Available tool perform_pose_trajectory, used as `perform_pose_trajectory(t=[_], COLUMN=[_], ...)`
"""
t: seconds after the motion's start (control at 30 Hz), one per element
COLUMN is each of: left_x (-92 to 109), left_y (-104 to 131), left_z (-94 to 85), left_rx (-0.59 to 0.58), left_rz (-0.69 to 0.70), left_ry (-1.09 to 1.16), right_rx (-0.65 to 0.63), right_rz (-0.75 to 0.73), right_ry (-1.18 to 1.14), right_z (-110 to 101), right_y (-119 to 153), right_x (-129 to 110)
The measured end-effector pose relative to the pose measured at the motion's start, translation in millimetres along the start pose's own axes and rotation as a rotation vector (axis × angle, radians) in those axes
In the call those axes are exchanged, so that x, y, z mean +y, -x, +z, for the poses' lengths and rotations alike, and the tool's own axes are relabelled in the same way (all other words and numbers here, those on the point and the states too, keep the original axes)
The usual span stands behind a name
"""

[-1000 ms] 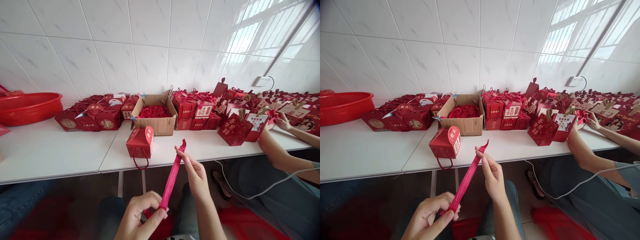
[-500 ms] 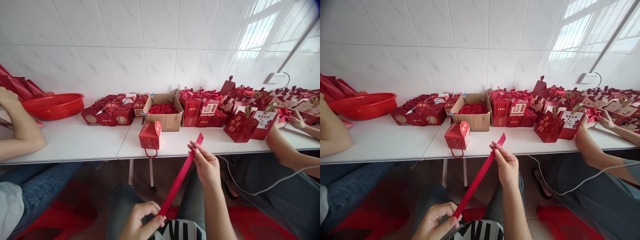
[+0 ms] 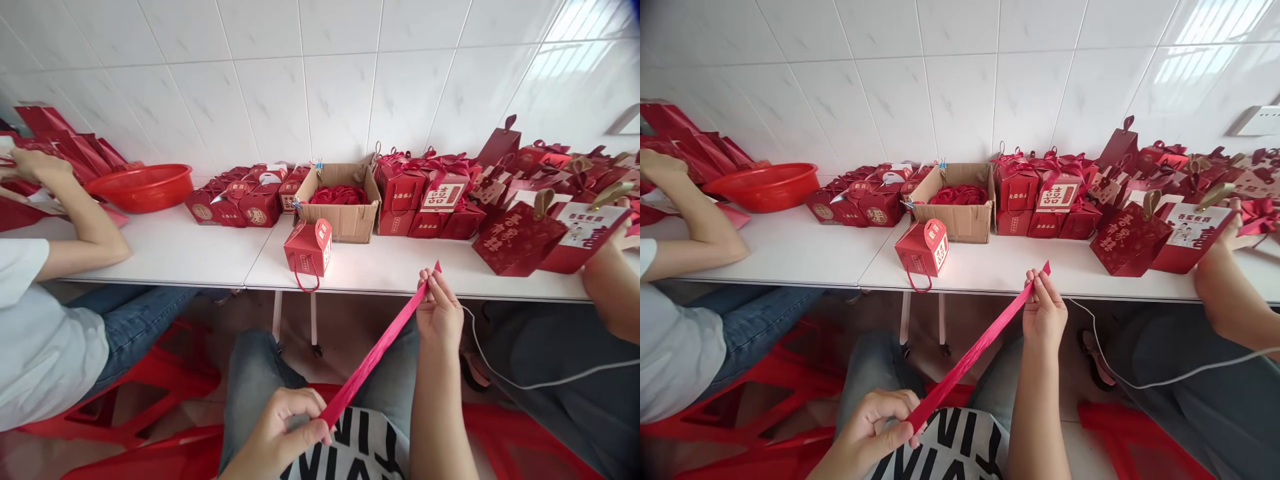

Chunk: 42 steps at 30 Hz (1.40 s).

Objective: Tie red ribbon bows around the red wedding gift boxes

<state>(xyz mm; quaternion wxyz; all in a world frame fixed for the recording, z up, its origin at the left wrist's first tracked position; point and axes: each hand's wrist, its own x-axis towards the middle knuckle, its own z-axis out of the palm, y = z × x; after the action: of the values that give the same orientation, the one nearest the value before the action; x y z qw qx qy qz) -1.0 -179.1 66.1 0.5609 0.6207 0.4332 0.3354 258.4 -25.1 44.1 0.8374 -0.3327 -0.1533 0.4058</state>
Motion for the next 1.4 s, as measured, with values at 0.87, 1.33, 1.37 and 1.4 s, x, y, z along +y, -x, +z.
perform_pose_trajectory(t=[0.87, 1.33, 1.37, 1.4], left_x=[-65, 60, 68, 73], left_y=[-49, -100, -116, -133], left_z=[-66.6, -137.0, -142.7, -146.9], left_rx=[0.135, 0.444, 0.499, 0.537], left_rz=[-0.123, 0.251, 0.341, 0.397], left_ry=[-0.037, -0.598, -0.626, -0.645], right_rx=[-0.084, -0.722, -0.783, -0.834], right_rz=[-0.01, 0.405, 0.415, 0.41], right_ry=[-0.287, 0.26, 0.339, 0.402], right_z=[50, 161, 167, 172], right_y=[-46, -22, -18, -16], right_x=[-97, -73, -60, -46])
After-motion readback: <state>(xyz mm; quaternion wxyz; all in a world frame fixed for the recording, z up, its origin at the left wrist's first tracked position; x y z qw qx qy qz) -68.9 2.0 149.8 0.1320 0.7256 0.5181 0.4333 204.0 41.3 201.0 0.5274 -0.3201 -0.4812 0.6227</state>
